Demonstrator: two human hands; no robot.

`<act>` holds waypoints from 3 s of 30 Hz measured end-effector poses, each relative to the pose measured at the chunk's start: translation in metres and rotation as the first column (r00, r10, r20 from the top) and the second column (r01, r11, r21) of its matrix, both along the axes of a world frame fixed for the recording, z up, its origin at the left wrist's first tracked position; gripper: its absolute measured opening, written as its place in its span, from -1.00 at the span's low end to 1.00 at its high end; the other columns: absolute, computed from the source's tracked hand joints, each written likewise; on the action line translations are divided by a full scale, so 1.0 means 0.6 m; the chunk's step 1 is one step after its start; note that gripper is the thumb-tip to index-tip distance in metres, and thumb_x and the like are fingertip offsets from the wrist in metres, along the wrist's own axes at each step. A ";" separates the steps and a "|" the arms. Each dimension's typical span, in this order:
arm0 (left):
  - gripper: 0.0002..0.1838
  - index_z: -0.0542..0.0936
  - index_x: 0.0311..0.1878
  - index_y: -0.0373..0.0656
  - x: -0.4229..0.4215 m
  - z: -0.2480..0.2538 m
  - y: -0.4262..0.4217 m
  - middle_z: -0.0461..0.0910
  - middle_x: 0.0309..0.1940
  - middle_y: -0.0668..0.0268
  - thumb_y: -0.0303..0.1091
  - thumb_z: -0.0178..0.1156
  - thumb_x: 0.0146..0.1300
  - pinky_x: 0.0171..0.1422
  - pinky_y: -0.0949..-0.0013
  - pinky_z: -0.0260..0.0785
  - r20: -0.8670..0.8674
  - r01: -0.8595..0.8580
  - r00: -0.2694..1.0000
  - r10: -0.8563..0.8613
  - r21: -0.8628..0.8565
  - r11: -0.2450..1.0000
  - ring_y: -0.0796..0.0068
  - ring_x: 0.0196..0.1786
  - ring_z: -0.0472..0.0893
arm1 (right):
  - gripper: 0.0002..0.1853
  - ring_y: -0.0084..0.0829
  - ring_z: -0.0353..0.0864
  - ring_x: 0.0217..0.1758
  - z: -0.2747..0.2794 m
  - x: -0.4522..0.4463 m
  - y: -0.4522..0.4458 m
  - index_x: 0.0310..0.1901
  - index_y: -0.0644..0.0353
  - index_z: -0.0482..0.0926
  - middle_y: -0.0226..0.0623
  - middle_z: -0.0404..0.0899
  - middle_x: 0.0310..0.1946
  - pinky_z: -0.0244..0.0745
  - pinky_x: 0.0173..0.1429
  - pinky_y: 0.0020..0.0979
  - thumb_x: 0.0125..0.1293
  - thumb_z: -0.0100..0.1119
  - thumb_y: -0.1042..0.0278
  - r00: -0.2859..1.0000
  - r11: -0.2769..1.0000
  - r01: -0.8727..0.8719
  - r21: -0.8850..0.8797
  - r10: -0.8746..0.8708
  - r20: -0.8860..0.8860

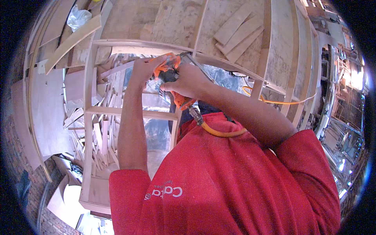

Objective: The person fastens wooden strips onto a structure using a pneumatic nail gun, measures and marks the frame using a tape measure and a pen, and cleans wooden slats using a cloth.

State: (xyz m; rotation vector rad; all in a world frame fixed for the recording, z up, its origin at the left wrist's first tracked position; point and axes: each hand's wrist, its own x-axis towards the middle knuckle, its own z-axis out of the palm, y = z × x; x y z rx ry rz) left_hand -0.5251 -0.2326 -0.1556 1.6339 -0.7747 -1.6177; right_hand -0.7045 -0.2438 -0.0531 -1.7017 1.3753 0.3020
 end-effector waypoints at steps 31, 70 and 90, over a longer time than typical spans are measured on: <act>-0.43 0.71 -0.09 -0.26 0.030 -0.123 -0.041 0.75 -0.24 0.22 0.01 0.62 0.01 -0.28 0.30 0.65 -0.270 -0.006 0.959 0.089 0.295 0.955 0.42 -0.33 0.75 | -0.65 -0.32 0.78 -0.31 -0.044 0.068 -0.045 -0.22 0.29 0.72 -0.20 0.77 -0.35 0.70 -0.14 -0.22 0.12 0.48 0.16 0.987 0.967 0.041 0.252 -0.078 0.139; -0.52 0.73 -0.12 -0.17 0.022 -0.142 -0.026 0.75 -0.22 0.26 0.01 0.58 0.07 -0.19 0.26 0.60 -0.429 -0.007 0.883 0.189 0.391 0.920 0.42 -0.26 0.73 | -0.47 -0.05 0.77 -0.34 -0.028 0.070 -0.071 -0.40 0.31 0.73 0.02 0.73 -0.42 0.67 -0.16 -0.15 -0.14 0.42 -0.11 0.953 0.954 -0.295 -0.046 0.290 -0.087; -0.54 0.71 -0.10 -0.17 0.013 -0.130 -0.025 0.75 -0.23 0.28 -0.05 0.60 0.08 -0.21 0.26 0.66 -0.407 -0.075 0.881 0.240 0.380 0.922 0.43 -0.29 0.74 | -0.46 -0.08 0.75 -0.33 -0.036 0.069 -0.081 -0.36 0.24 0.73 -0.05 0.73 -0.39 0.65 -0.17 -0.17 -0.12 0.40 -0.17 0.939 0.946 -0.323 0.034 0.325 -0.115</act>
